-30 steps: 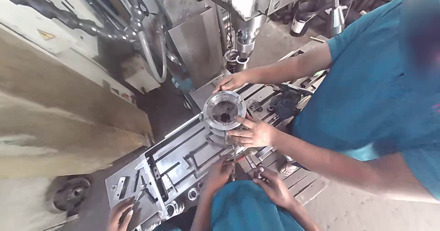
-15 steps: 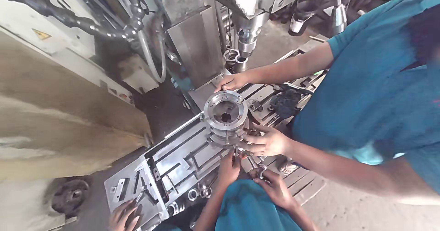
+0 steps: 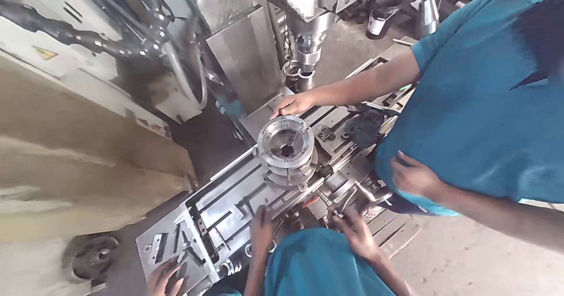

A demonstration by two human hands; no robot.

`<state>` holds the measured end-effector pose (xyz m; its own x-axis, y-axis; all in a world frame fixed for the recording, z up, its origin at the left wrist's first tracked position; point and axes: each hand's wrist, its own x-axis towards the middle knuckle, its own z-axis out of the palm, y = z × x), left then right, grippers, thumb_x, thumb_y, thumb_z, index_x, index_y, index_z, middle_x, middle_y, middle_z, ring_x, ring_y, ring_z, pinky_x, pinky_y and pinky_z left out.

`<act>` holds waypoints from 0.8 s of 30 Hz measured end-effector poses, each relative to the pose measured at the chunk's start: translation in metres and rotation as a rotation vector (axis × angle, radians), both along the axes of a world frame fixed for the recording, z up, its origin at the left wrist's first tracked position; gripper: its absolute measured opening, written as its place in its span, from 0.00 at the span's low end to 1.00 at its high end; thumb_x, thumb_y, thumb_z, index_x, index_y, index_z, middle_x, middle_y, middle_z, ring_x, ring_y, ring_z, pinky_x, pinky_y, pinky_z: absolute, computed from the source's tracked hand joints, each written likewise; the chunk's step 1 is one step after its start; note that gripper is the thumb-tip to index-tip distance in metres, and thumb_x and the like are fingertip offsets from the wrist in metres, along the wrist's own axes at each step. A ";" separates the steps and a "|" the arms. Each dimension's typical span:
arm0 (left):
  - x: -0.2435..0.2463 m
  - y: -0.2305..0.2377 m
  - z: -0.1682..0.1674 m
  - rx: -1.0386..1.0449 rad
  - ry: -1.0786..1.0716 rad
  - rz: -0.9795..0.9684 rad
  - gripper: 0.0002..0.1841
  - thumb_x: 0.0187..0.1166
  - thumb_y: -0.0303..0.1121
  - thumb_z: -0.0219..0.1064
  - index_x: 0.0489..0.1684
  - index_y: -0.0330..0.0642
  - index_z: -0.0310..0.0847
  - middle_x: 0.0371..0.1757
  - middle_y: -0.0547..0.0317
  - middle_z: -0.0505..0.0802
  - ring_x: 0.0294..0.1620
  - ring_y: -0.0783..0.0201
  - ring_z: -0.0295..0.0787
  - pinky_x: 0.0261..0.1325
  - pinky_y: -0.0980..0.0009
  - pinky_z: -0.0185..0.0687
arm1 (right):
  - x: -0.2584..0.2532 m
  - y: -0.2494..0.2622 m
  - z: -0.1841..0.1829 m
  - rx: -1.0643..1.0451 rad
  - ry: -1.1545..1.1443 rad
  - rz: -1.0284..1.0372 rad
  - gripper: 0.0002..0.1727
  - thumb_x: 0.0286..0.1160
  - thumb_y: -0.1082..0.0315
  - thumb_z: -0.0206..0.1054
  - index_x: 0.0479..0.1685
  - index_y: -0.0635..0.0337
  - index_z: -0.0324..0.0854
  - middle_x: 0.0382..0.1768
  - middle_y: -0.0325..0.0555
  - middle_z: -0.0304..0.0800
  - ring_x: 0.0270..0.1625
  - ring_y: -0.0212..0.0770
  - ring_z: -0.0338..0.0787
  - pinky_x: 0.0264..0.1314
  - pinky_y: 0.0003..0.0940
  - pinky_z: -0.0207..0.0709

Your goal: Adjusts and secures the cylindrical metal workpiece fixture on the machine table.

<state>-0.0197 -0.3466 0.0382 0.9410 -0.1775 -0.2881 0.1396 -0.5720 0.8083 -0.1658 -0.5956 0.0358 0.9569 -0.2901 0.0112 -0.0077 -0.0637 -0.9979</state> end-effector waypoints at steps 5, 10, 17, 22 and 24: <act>0.039 0.024 -0.004 0.204 -0.104 0.020 0.17 0.90 0.35 0.51 0.58 0.37 0.87 0.41 0.47 0.92 0.40 0.52 0.89 0.50 0.46 0.85 | 0.010 0.003 0.000 0.113 0.001 -0.011 0.15 0.84 0.69 0.59 0.64 0.63 0.80 0.40 0.42 0.92 0.33 0.35 0.89 0.34 0.32 0.86; 0.085 0.031 -0.005 0.413 -0.096 -0.021 0.17 0.85 0.34 0.58 0.62 0.36 0.86 0.54 0.38 0.92 0.58 0.42 0.89 0.66 0.41 0.80 | 0.017 0.008 0.004 0.155 -0.014 0.026 0.13 0.81 0.73 0.60 0.59 0.64 0.82 0.46 0.43 0.94 0.44 0.36 0.93 0.46 0.33 0.90; 0.113 0.015 -0.008 0.605 0.074 -0.115 0.18 0.78 0.37 0.67 0.64 0.43 0.86 0.57 0.42 0.93 0.63 0.41 0.89 0.66 0.36 0.80 | 0.039 0.012 0.012 -0.206 -0.123 0.205 0.14 0.78 0.63 0.72 0.55 0.60 0.90 0.52 0.43 0.95 0.50 0.32 0.94 0.54 0.31 0.90; 0.116 0.013 -0.014 0.626 0.012 -0.100 0.20 0.78 0.38 0.68 0.66 0.42 0.85 0.63 0.41 0.91 0.69 0.40 0.86 0.71 0.38 0.78 | 0.075 0.042 0.036 -0.695 -0.093 0.429 0.15 0.78 0.53 0.71 0.59 0.43 0.91 0.46 0.47 0.93 0.43 0.45 0.93 0.45 0.48 0.88; 0.105 0.022 -0.010 0.506 -0.101 -0.020 0.20 0.78 0.37 0.67 0.66 0.40 0.85 0.64 0.41 0.90 0.68 0.43 0.86 0.73 0.42 0.77 | 0.092 0.059 0.047 -0.841 0.064 0.492 0.17 0.80 0.54 0.66 0.65 0.39 0.88 0.48 0.52 0.91 0.42 0.53 0.93 0.41 0.56 0.86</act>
